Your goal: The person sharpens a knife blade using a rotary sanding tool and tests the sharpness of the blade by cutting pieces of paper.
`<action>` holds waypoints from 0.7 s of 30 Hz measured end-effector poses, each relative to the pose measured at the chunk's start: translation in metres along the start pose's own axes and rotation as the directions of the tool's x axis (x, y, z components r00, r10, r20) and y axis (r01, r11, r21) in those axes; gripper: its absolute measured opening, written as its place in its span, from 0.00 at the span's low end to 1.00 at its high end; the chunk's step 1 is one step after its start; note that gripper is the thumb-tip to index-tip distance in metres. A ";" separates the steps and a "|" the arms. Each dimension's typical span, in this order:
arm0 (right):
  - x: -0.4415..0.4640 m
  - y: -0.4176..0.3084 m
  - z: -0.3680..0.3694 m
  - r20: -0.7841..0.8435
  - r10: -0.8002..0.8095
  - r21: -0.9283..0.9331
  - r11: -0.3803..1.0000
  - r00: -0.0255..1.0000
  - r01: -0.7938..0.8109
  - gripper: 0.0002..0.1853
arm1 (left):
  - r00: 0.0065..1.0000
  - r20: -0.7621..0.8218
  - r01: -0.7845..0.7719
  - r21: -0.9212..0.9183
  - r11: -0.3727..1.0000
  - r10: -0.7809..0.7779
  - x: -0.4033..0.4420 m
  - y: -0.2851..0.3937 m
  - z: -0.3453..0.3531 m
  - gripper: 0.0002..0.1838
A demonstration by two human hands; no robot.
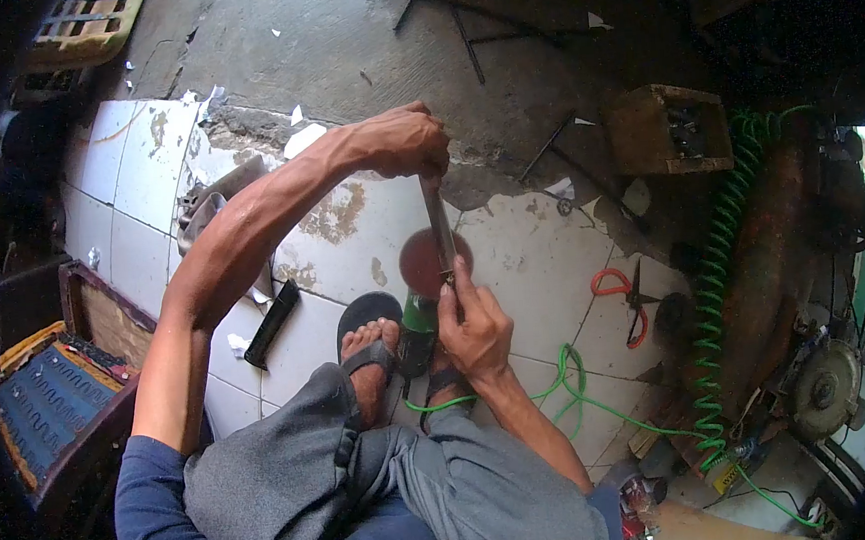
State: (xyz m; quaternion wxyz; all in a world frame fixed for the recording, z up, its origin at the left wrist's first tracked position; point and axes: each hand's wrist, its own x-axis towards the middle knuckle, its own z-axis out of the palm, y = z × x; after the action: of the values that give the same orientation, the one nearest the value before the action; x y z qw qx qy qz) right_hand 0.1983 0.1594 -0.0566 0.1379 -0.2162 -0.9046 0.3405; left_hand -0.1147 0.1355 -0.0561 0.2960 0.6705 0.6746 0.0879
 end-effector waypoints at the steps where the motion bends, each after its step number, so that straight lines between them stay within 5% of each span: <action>1: 0.001 0.001 0.001 -0.008 -0.005 -0.017 1.000 1.000 0.005 0.27 | 1.000 0.001 0.005 -0.007 1.000 -0.005 0.001 -0.002 0.000 0.08; 18: 0.020 -0.002 0.004 -0.024 -0.005 -0.086 0.996 1.000 0.003 0.26 | 0.995 -0.001 0.099 -0.094 0.991 -0.100 -0.001 -0.001 -0.019 0.07; 21: 0.023 -0.002 0.005 -0.036 -0.006 -0.094 0.996 0.999 0.002 0.24 | 0.999 -0.050 0.004 0.012 1.000 -0.003 0.006 -0.009 -0.015 0.07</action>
State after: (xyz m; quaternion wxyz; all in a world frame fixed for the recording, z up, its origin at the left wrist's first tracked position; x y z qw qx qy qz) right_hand 0.1755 0.1669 -0.0564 0.1446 -0.2268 -0.9174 0.2933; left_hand -0.1299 0.1443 -0.0502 0.2751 0.6687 0.6835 0.0998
